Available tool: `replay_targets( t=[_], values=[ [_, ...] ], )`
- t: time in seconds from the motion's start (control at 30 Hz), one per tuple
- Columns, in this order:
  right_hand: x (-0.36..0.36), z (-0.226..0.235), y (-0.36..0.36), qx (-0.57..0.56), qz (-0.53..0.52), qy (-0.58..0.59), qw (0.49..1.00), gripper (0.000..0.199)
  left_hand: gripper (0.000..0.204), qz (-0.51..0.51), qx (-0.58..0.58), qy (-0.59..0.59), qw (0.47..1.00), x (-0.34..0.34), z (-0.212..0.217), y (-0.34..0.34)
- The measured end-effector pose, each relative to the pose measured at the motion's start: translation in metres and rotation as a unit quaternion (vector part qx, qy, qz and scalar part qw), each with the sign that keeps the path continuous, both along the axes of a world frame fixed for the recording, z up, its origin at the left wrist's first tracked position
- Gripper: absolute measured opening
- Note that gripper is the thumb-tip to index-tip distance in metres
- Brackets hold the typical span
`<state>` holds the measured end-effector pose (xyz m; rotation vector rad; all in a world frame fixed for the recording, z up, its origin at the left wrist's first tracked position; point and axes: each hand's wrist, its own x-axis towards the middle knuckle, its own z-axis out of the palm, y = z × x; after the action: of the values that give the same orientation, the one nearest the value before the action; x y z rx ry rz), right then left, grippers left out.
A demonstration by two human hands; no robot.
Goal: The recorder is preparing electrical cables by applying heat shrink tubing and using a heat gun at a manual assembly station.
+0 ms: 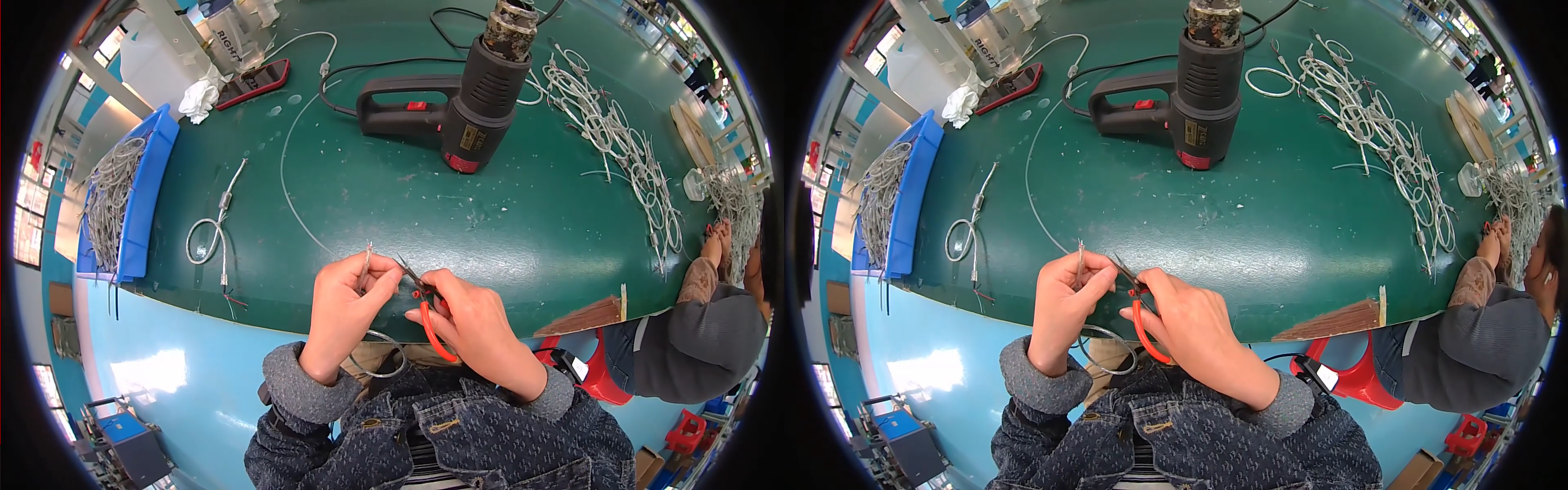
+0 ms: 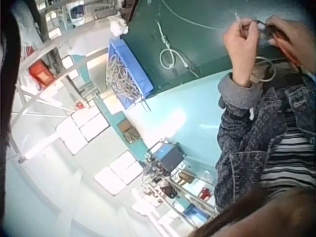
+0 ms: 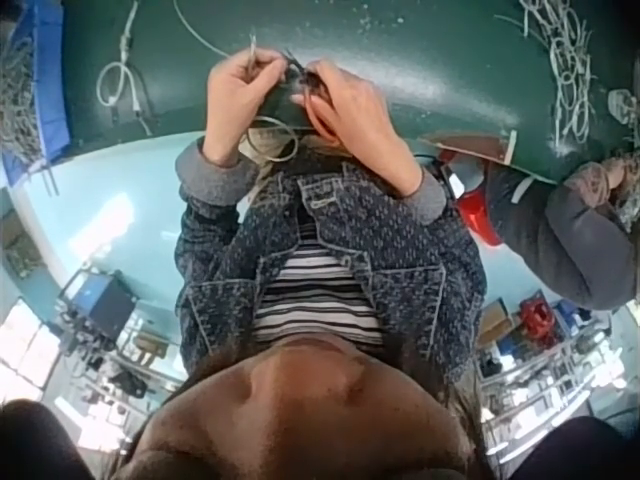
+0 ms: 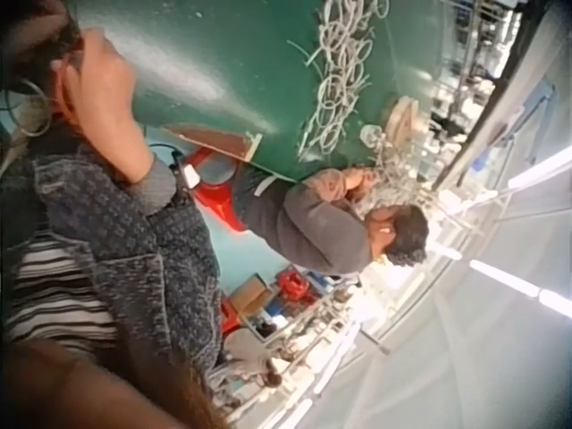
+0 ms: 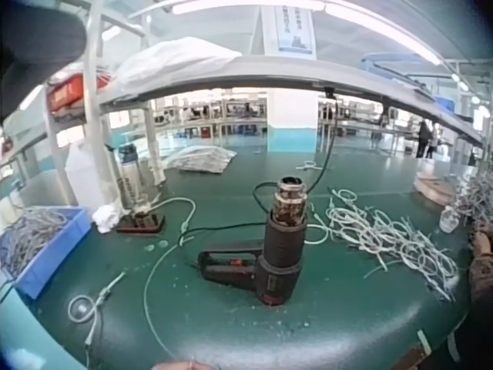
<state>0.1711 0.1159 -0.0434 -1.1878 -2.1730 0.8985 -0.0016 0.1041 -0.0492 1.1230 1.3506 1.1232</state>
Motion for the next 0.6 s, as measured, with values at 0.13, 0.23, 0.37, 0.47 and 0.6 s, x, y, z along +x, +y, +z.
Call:
replay_targets(
  t=[0.13, 0.23, 0.37, 0.47, 0.6],
  values=[
    [0.000, -0.005, -0.001, 0.007, -0.003, 0.003, 1.000, 0.034, 0.010, -0.004, 0.039, 0.025, 0.999, -0.002, -0.007, 0.000],
    [0.002, -0.009, 0.000, -0.003, -0.001, -0.009, 1.000, 0.033, 0.010, -0.014, 0.014, 0.090, 0.996, -0.002, -0.007, 0.002],
    [0.004, -0.012, 0.005, -0.020, 0.008, -0.048, 0.999, 0.032, 0.008, -0.013, 0.024, 0.172, 0.985, -0.001, -0.006, 0.007],
    [0.006, -0.011, 0.009, -0.006, 0.015, -0.062, 0.998, 0.031, 0.008, -0.006, 0.056, 0.234, 0.971, -0.003, -0.006, 0.006],
    [0.013, 0.003, 0.015, 0.044, 0.027, -0.155, 0.987, 0.029, 0.010, -0.004, 0.094, 0.293, 0.952, -0.006, -0.005, 0.009]
  ],
)
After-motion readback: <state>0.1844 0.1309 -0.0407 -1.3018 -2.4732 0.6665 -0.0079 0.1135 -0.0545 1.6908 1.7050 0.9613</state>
